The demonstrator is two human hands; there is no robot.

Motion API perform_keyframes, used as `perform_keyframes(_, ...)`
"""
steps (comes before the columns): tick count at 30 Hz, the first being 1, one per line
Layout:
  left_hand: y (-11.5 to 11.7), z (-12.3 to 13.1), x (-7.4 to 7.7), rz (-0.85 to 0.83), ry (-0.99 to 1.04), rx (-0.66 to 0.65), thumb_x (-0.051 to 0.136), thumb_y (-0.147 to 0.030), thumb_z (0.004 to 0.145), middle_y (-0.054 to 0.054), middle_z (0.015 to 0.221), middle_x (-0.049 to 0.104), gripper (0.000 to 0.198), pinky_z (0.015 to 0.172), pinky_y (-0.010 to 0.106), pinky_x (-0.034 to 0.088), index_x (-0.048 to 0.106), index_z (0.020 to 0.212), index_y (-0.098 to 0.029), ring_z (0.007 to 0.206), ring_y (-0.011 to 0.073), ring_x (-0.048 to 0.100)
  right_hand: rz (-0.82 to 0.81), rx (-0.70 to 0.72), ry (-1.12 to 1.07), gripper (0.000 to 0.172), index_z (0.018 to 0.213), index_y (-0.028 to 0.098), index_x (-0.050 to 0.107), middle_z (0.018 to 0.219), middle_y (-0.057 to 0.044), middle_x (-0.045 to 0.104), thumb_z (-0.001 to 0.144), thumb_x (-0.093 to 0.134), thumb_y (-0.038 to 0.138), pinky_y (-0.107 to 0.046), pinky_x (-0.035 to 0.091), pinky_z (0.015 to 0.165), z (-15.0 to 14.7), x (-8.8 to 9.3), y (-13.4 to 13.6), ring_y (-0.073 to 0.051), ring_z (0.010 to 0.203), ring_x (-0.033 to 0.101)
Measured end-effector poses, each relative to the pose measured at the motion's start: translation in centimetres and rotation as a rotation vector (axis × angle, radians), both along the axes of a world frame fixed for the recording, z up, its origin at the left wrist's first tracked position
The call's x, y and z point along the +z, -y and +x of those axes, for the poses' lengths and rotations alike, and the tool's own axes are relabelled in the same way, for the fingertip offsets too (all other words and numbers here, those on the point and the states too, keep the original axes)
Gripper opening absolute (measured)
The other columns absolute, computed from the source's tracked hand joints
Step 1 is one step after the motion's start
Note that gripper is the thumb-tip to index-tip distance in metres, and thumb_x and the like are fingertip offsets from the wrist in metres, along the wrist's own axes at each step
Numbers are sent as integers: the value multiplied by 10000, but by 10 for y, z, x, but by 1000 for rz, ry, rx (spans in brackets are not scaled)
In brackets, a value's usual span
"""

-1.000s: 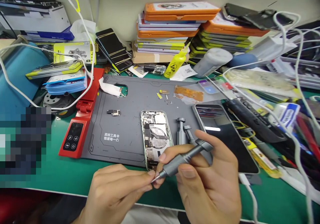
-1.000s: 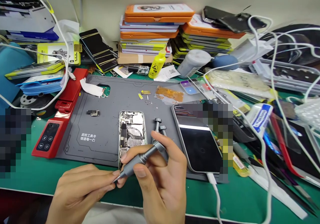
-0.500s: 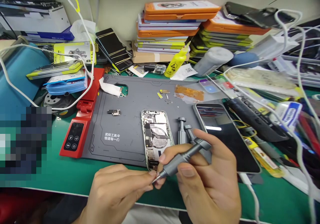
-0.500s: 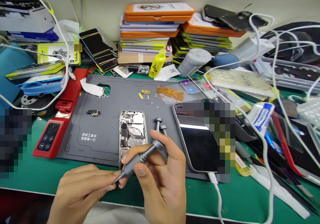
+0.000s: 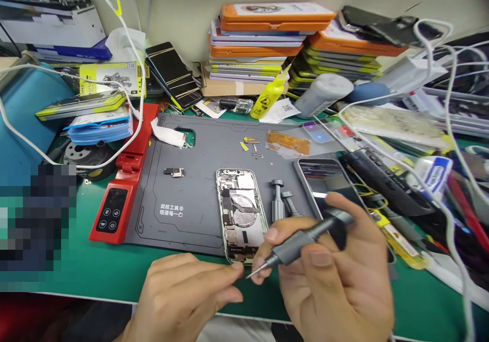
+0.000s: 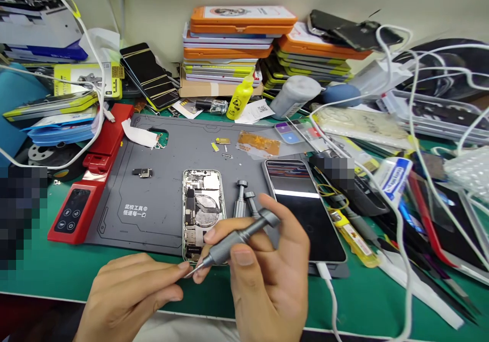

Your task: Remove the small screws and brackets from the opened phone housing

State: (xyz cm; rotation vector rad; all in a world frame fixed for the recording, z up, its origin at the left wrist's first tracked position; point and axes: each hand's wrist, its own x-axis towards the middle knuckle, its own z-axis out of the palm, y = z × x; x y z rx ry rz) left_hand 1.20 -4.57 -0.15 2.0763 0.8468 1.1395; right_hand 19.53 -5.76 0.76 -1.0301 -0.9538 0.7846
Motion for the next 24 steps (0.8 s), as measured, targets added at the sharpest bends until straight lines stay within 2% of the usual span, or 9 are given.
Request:
perform_keyframes(4, 0, 3, -1, 43, -89, 56, 614, -296, 1201, -35, 883, 871, 232, 609, 259, 545, 783, 1088, -185, 632, 100, 735, 223, -367, 401, 539, 1581, 289, 618, 945, -1, 781, 1065, 731, 184, -344, 723, 558, 5, -13, -2, -172, 599, 764)
perform_keyframes(6, 0, 4, 0, 52, -106, 59, 599, -284, 1205, -47, 829, 843, 237, 590, 268, 524, 776, 1078, -190, 591, 104, 688, 298, -445, 625, 613, 1596, 211, 622, 974, -44, 772, 1012, 797, 144, -369, 752, 621, 7, -19, -5, -205, 678, 807)
perform_keyframes(8, 0, 4, 1, 50, -114, 56, 589, -275, 1206, -50, 819, 832, 231, 586, 273, 513, 768, 1087, -193, 583, 108, 664, 323, -428, 745, 584, 1567, 165, 640, 961, -69, 770, 1007, 801, 126, -365, 748, 608, 6, -22, -11, -232, 708, 829)
perform_keyframes(11, 0, 5, -1, 54, -105, 58, 575, -263, 1208, -52, 817, 826, 226, 582, 276, 501, 755, 1090, -196, 585, 112, 649, 348, -420, 826, 490, 1464, 173, 682, 887, -31, 754, 997, 827, 144, -317, 718, 568, 3, -21, -21, -213, 665, 818)
perform_keyframes(16, 1, 5, -7, 89, -92, 50, 547, -229, 1208, -36, 771, 794, 229, 561, 297, 469, 746, 1103, -184, 567, 128, 629, 335, -401, 815, 425, 1345, 176, 704, 915, -27, 760, 953, 863, 133, -332, 732, 607, 0, -19, -25, -212, 690, 828)
perform_keyframes(21, 1, 4, -10, 83, -89, 35, 580, -202, 1184, -19, 776, 798, 169, 545, 310, 459, 735, 1122, -176, 567, 137, 648, 214, -321, 810, 490, 1410, 219, 689, 952, -38, 759, 953, 824, 107, -354, 747, 661, 1, -17, -17, -226, 746, 844)
perform_keyframes(24, 2, 4, -10, 85, -102, 38, 606, -201, 1171, -23, 775, 801, 134, 537, 316, 461, 733, 1134, -179, 563, 138, 655, 202, -315, 819, 527, 1441, 231, 680, 955, -46, 765, 950, 813, 96, -361, 744, 640, 2, -16, -15, -235, 740, 842)
